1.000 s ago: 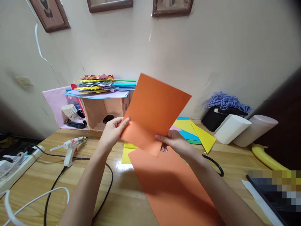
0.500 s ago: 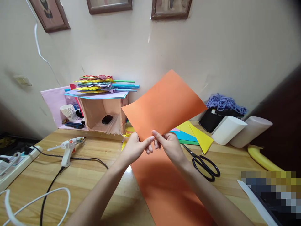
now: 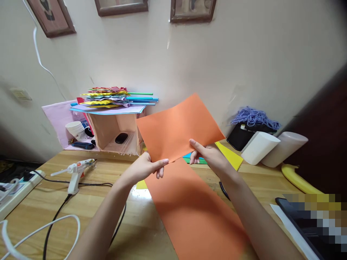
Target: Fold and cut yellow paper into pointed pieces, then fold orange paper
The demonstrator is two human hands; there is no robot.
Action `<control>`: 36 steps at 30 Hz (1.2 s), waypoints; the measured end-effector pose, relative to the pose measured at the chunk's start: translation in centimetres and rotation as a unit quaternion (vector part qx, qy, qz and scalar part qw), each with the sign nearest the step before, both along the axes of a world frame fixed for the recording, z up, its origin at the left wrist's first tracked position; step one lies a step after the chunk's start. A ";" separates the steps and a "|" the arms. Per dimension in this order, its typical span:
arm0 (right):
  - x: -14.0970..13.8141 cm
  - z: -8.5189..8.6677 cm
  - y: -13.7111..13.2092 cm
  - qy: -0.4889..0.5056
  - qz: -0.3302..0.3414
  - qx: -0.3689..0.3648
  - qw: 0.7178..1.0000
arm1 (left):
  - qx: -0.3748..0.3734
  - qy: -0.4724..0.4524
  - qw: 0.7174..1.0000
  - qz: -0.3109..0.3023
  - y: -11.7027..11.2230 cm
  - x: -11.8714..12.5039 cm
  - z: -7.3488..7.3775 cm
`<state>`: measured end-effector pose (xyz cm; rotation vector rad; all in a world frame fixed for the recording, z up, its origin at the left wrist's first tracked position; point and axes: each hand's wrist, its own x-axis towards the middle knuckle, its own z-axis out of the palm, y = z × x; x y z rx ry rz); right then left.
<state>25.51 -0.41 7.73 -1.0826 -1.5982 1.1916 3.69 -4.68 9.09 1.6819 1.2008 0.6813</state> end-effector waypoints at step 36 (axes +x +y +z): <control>-0.9 0.1 -0.3 -0.012 0.028 0.011 0.999 | 0.042 -0.003 0.997 0.057 -0.3 0.2 0.2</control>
